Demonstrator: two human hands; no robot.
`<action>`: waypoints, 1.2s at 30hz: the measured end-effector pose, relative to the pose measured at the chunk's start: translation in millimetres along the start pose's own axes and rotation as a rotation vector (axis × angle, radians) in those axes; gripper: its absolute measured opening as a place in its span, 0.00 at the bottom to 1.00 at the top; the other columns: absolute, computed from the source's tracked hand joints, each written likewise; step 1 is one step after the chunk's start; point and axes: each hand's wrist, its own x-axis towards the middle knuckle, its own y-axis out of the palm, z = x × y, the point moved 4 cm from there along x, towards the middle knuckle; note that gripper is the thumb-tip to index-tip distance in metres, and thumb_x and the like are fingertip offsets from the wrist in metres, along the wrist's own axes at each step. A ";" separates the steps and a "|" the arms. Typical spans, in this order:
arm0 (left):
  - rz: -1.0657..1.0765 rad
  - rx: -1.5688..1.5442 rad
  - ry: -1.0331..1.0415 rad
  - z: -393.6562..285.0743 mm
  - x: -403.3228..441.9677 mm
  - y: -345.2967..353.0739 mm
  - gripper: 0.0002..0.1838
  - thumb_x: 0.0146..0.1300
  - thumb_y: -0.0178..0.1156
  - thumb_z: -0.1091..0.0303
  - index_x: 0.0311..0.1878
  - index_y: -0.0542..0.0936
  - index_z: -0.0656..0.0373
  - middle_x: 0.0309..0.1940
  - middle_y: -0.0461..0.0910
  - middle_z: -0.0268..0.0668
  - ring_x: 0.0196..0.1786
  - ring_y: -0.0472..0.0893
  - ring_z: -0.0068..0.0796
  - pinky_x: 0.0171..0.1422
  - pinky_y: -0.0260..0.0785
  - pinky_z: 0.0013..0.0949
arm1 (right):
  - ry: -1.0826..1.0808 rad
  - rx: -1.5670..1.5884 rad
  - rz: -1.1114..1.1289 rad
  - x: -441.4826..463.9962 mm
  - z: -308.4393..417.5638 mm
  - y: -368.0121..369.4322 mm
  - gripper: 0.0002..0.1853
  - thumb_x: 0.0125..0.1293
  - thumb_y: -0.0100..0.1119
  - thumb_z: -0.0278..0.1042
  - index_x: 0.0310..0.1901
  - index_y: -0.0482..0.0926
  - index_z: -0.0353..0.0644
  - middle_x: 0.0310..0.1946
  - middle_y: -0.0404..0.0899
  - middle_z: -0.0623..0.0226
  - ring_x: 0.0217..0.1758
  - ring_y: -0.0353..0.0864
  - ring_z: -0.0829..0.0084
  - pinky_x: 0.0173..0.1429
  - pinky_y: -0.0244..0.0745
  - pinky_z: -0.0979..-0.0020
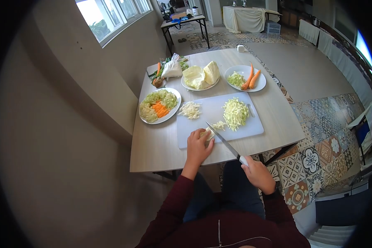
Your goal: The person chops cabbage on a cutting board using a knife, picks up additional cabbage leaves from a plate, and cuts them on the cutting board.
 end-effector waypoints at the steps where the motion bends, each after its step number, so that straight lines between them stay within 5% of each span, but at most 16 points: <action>1: -0.001 0.001 0.002 -0.6 -0.1 -0.3 0.14 0.58 0.64 0.67 0.48 0.86 0.55 0.50 0.80 0.39 0.56 0.76 0.43 0.61 0.67 0.44 | -0.011 0.008 -0.001 -0.4 -0.1 0.5 0.12 0.70 0.55 0.35 0.48 0.72 0.36 0.32 0.80 0.40 0.40 0.80 0.38 0.42 0.73 0.44; 12: 0.025 -0.007 -0.007 4.1 -0.1 2.2 0.16 0.56 0.62 0.70 0.50 0.84 0.56 0.50 0.79 0.40 0.55 0.76 0.43 0.60 0.66 0.44 | -0.096 -0.060 -0.096 -0.4 3.8 -1.4 0.26 0.69 0.57 0.34 0.67 0.68 0.41 0.36 0.82 0.44 0.39 0.82 0.43 0.42 0.76 0.48; 21: 0.016 -0.001 -0.001 1.3 0.5 0.8 0.15 0.57 0.63 0.70 0.49 0.84 0.56 0.49 0.80 0.40 0.54 0.76 0.43 0.60 0.67 0.43 | -0.114 -0.159 -0.061 -0.4 1.2 2.3 0.27 0.70 0.57 0.35 0.69 0.67 0.43 0.31 0.81 0.50 0.35 0.81 0.46 0.39 0.75 0.49; 24: 0.007 -0.002 0.001 -0.2 0.9 -0.2 0.15 0.57 0.63 0.70 0.49 0.84 0.56 0.49 0.80 0.40 0.54 0.77 0.43 0.59 0.67 0.43 | -0.020 -0.173 0.045 -2.9 7.9 -6.4 0.28 0.70 0.56 0.34 0.71 0.65 0.42 0.37 0.82 0.45 0.40 0.82 0.45 0.44 0.75 0.51; 27: 0.000 -0.015 -0.012 1.9 0.5 0.8 0.14 0.57 0.63 0.70 0.48 0.84 0.57 0.48 0.82 0.40 0.53 0.78 0.43 0.59 0.68 0.43 | -0.076 -0.299 0.042 -10.5 12.6 -10.9 0.29 0.72 0.53 0.38 0.71 0.63 0.40 0.29 0.80 0.49 0.30 0.82 0.47 0.34 0.76 0.48; 30: -0.003 -0.019 -0.025 2.5 1.0 1.2 0.14 0.56 0.63 0.70 0.47 0.84 0.57 0.48 0.83 0.39 0.52 0.78 0.43 0.58 0.69 0.42 | -0.019 -0.389 0.115 -17.8 21.9 -6.8 0.22 0.73 0.51 0.37 0.61 0.66 0.31 0.24 0.80 0.46 0.27 0.83 0.47 0.30 0.77 0.49; 36: -0.001 -0.017 -0.025 1.2 0.9 -0.3 0.13 0.56 0.64 0.70 0.46 0.84 0.57 0.48 0.83 0.38 0.50 0.78 0.42 0.58 0.69 0.42 | -0.064 -0.340 0.176 -3.5 26.4 -10.9 0.12 0.75 0.48 0.35 0.39 0.64 0.35 0.20 0.79 0.46 0.25 0.84 0.46 0.28 0.78 0.50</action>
